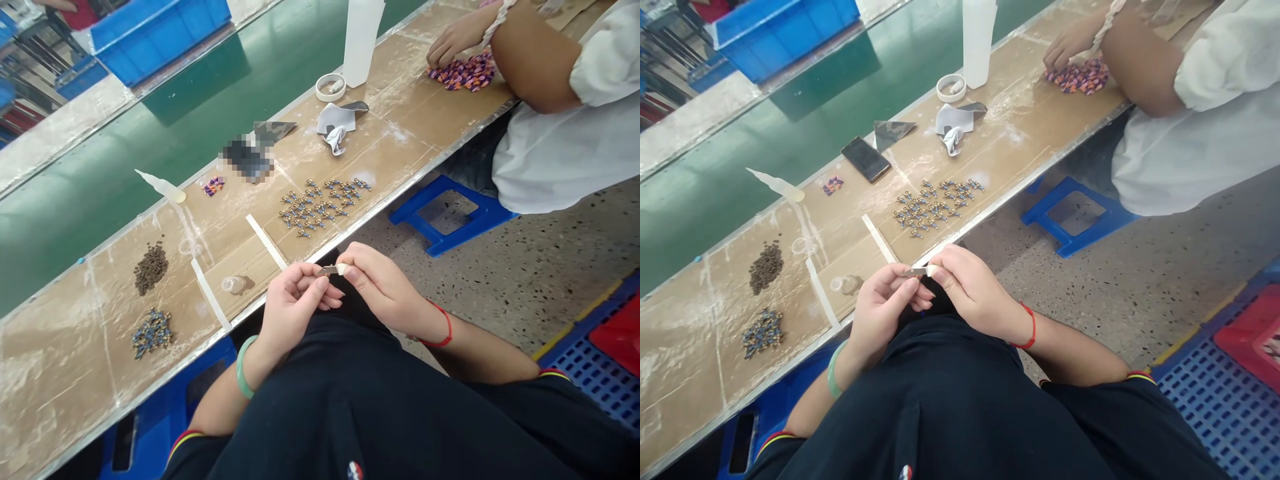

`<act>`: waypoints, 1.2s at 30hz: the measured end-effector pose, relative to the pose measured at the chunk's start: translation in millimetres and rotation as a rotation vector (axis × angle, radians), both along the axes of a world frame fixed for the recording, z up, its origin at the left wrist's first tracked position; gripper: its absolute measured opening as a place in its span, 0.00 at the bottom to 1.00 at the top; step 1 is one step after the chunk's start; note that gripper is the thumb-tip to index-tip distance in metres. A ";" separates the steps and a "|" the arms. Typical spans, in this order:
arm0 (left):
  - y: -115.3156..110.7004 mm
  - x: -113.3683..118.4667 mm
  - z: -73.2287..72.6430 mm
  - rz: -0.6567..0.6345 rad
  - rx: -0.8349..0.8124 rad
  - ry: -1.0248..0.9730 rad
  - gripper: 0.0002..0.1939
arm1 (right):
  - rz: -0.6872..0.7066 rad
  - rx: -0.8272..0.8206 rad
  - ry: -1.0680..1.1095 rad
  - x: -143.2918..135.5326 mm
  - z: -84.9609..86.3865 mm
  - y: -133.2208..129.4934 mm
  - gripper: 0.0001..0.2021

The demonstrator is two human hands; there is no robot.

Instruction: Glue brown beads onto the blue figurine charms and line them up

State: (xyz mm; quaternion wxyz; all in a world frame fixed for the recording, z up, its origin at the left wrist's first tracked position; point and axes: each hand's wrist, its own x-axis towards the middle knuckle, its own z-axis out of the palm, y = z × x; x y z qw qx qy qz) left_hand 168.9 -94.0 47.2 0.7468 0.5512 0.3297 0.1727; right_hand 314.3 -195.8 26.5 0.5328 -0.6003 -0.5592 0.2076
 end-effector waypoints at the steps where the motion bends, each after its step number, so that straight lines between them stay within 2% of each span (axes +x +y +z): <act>1: 0.0 0.2 0.5 -0.005 0.004 0.001 0.20 | 0.002 -0.006 -0.002 -0.6 -1.4 0.1 0.15; 7: 0.5 1.3 2.1 -0.022 0.021 -0.008 0.20 | 0.008 -0.019 0.009 -2.1 -7.3 0.0 0.14; 16: -0.3 1.2 4.4 -0.049 0.004 0.013 0.18 | -0.056 -0.012 -0.007 -4.7 -7.6 -3.2 0.12; 21: -1.2 5.2 3.4 -0.086 -0.028 0.013 0.17 | -0.174 -0.009 -0.062 -4.0 -15.0 -6.5 0.14; 26: -4.8 5.6 4.0 -0.161 -0.139 -0.006 0.16 | -0.458 0.014 -0.054 14.3 -15.6 -12.0 0.14; 27: -5.5 5.4 4.4 -0.170 -0.162 -0.012 0.17 | -0.469 0.014 -0.060 16.1 -12.9 -14.1 0.13; 32: -7.9 6.1 5.9 -0.153 -0.192 -0.051 0.17 | -0.165 0.017 -0.105 3.5 2.5 -23.3 0.12; 36: -8.4 6.1 6.7 -0.154 -0.173 -0.068 0.15 | -0.117 0.006 -0.083 -6.8 2.7 -23.7 0.12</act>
